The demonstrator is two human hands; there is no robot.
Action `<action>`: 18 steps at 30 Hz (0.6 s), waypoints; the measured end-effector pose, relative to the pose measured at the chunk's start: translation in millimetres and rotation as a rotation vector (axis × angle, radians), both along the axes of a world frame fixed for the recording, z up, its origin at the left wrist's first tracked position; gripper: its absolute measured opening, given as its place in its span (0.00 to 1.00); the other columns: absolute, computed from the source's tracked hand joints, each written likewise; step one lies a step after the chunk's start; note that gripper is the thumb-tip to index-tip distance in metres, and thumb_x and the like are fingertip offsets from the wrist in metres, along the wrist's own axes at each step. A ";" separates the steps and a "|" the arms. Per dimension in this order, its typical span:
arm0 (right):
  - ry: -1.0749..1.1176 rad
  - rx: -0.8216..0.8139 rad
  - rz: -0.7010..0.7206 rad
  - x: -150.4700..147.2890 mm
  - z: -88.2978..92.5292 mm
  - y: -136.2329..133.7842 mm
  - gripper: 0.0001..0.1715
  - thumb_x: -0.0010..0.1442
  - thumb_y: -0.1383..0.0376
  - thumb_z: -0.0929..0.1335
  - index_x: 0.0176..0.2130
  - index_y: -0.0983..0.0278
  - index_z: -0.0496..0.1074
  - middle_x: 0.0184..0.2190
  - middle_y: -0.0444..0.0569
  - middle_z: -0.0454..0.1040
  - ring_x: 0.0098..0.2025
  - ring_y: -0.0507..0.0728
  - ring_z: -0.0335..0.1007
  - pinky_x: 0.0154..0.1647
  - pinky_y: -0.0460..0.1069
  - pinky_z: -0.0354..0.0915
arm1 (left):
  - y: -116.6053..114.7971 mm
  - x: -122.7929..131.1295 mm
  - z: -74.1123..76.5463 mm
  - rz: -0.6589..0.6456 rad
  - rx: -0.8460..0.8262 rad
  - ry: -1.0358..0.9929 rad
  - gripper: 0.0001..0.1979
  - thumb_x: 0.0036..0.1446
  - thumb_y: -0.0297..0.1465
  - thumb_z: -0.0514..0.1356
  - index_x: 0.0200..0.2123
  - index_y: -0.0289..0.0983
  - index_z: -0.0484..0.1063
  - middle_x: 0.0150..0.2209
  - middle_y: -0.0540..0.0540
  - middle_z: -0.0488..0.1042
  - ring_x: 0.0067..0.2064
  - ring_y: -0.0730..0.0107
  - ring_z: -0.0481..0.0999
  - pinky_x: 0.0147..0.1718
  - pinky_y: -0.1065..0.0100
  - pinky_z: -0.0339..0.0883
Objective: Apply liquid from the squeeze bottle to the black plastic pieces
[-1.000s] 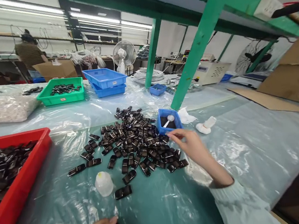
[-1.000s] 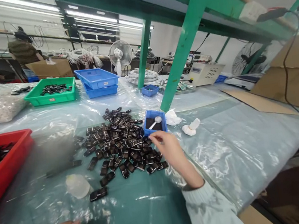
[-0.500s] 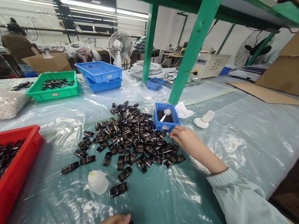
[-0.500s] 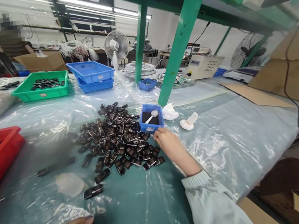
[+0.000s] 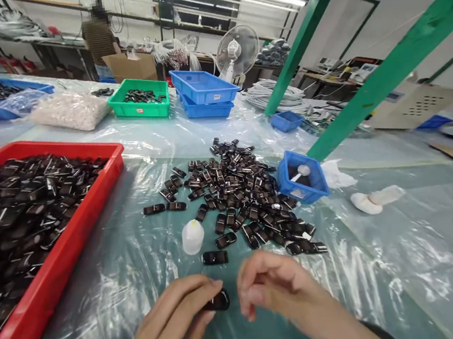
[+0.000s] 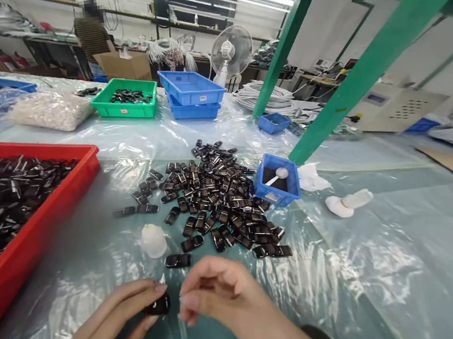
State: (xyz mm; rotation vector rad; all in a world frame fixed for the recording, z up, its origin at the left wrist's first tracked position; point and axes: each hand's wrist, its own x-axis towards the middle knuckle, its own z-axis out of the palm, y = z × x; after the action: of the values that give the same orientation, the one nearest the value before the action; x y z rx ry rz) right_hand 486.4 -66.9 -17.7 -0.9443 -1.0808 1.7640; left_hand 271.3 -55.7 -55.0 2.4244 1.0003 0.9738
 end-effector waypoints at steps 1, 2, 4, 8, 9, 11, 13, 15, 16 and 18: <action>0.038 -0.035 0.006 -6.4 -0.8 -1.3 0.08 0.59 0.64 0.72 0.34 0.66 0.71 0.27 0.44 0.72 0.30 0.48 0.70 0.35 0.43 0.67 | 0.0 -0.4 0.0 -0.002 0.005 -0.009 0.14 0.63 0.31 0.55 0.52 0.44 0.65 0.48 0.52 0.74 0.50 0.81 0.74 0.51 0.87 0.62; 0.065 -0.061 0.006 -10.9 -1.7 -1.9 0.08 0.59 0.64 0.72 0.34 0.67 0.71 0.27 0.44 0.71 0.30 0.48 0.70 0.34 0.42 0.67 | 0.1 -0.6 -0.4 -0.006 0.015 -0.026 0.14 0.63 0.31 0.55 0.52 0.44 0.66 0.48 0.52 0.74 0.50 0.81 0.74 0.51 0.87 0.62; 0.110 -0.102 -0.004 -15.7 -4.0 -2.1 0.08 0.58 0.65 0.73 0.34 0.67 0.71 0.27 0.44 0.71 0.30 0.48 0.70 0.34 0.42 0.67 | 0.4 -0.6 -1.9 -0.023 0.031 -0.073 0.13 0.63 0.32 0.55 0.51 0.43 0.67 0.48 0.53 0.74 0.49 0.82 0.74 0.52 0.87 0.61; 0.178 -0.135 0.004 -17.4 -9.5 -3.2 0.08 0.59 0.67 0.73 0.34 0.68 0.71 0.28 0.44 0.71 0.29 0.47 0.70 0.33 0.42 0.67 | 0.2 0.7 -2.7 -0.061 0.015 -0.161 0.12 0.65 0.30 0.53 0.51 0.42 0.67 0.48 0.52 0.74 0.50 0.84 0.72 0.54 0.88 0.58; 0.182 -0.143 0.012 -17.4 -10.4 -3.9 0.08 0.59 0.67 0.72 0.34 0.68 0.71 0.28 0.44 0.71 0.29 0.47 0.70 0.33 0.42 0.67 | -0.3 1.0 -1.9 -0.059 0.014 -0.167 0.12 0.65 0.30 0.53 0.51 0.41 0.68 0.48 0.52 0.74 0.50 0.84 0.72 0.54 0.87 0.58; 0.184 -0.163 0.020 -17.7 -11.0 -5.0 0.08 0.60 0.66 0.72 0.35 0.68 0.70 0.28 0.44 0.71 0.30 0.47 0.70 0.34 0.42 0.67 | -1.7 1.3 0.1 -0.051 0.031 -0.175 0.12 0.66 0.31 0.51 0.50 0.41 0.68 0.48 0.51 0.74 0.51 0.83 0.72 0.53 0.86 0.60; 0.202 -0.180 0.025 -18.5 -10.3 -5.8 0.09 0.61 0.65 0.72 0.36 0.67 0.68 0.29 0.44 0.71 0.31 0.47 0.71 0.36 0.43 0.67 | -2.9 0.8 1.3 -0.048 0.040 -0.186 0.12 0.67 0.31 0.50 0.50 0.41 0.68 0.47 0.51 0.75 0.50 0.82 0.72 0.52 0.86 0.62; 0.227 -0.217 0.029 -19.9 -9.6 -5.9 0.10 0.61 0.65 0.72 0.37 0.67 0.67 0.30 0.44 0.69 0.32 0.48 0.71 0.37 0.44 0.67 | -3.2 -0.3 0.1 -0.050 0.036 -0.201 0.12 0.68 0.32 0.49 0.50 0.41 0.68 0.46 0.51 0.75 0.49 0.81 0.73 0.50 0.85 0.64; 0.243 -0.239 0.034 -20.8 -9.8 -5.8 0.11 0.60 0.65 0.72 0.37 0.67 0.67 0.30 0.44 0.69 0.32 0.48 0.71 0.37 0.44 0.67 | -2.9 -0.9 -1.2 -0.056 0.042 -0.207 0.13 0.68 0.33 0.48 0.50 0.40 0.68 0.46 0.50 0.76 0.49 0.79 0.74 0.50 0.83 0.65; 0.269 -0.272 0.050 -22.8 -11.3 -5.6 0.12 0.59 0.65 0.73 0.37 0.67 0.66 0.29 0.44 0.69 0.33 0.49 0.71 0.37 0.45 0.68 | -2.1 -1.5 -4.2 -0.076 0.080 -0.213 0.15 0.68 0.35 0.47 0.51 0.40 0.69 0.45 0.48 0.76 0.48 0.75 0.75 0.49 0.78 0.69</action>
State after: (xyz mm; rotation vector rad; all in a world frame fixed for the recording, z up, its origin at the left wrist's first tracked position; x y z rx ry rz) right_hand 463.6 -72.6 -29.0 -0.8140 -0.7111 2.0470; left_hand 269.8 -57.8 -59.2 2.3420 0.8042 1.2357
